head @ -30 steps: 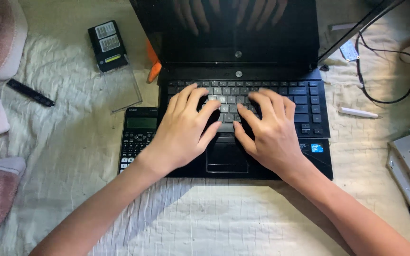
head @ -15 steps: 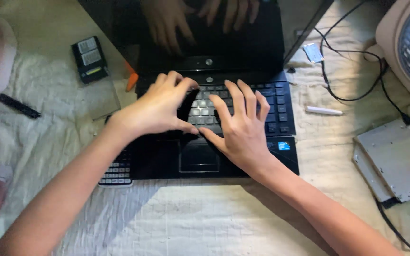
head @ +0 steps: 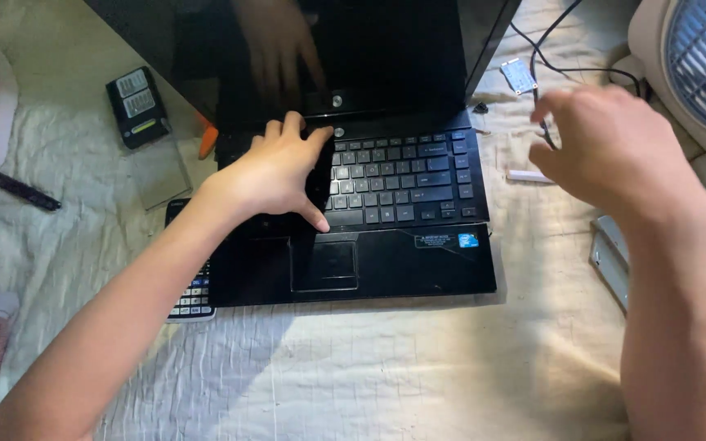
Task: Disassembling a laptop by removing the keyboard, internal plastic frame, and RAM module using hands and a prying tool.
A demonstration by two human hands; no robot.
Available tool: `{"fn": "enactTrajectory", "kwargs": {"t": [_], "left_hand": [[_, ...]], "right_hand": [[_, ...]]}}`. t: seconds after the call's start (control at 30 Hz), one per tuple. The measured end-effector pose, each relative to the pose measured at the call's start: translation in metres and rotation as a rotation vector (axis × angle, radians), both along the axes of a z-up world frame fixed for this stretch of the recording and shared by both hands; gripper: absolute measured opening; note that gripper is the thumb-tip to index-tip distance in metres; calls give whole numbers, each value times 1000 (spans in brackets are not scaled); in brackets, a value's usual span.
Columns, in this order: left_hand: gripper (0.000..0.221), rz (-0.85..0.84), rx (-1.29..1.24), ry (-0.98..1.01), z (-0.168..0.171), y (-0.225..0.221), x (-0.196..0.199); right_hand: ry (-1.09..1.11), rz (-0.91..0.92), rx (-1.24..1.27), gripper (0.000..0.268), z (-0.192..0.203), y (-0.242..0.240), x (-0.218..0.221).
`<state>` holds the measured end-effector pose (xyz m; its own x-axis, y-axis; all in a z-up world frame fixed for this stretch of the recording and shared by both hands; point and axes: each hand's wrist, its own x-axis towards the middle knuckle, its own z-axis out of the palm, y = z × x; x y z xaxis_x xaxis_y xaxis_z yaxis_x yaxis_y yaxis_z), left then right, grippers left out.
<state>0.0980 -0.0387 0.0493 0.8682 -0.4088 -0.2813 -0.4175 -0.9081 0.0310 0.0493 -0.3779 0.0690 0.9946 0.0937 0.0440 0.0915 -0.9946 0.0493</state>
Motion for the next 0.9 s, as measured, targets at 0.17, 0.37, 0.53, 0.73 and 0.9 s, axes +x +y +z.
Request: {"fn": "enactTrajectory", "kwargs": {"t": [0.17,0.37,0.53,0.73,0.9], "left_hand": [[137,-58,60,10,-12,-3,-3],[116,-184,43,-55,-11,5,-20],[97,-208,-106,-30,3,28,-27],[22,120,-758,-415,4,56,-35],[25,388,-679,-754,-37,127,-13]], "right_hand": [[360,-168,117,59,-20,-6,23],[385,-87,173,59,-57,-18,45],[357,-135,217,35,-48,-18,43],[369,-14,211,43,-50,1,42],[271,17,535,27,-46,-2,49]]}}
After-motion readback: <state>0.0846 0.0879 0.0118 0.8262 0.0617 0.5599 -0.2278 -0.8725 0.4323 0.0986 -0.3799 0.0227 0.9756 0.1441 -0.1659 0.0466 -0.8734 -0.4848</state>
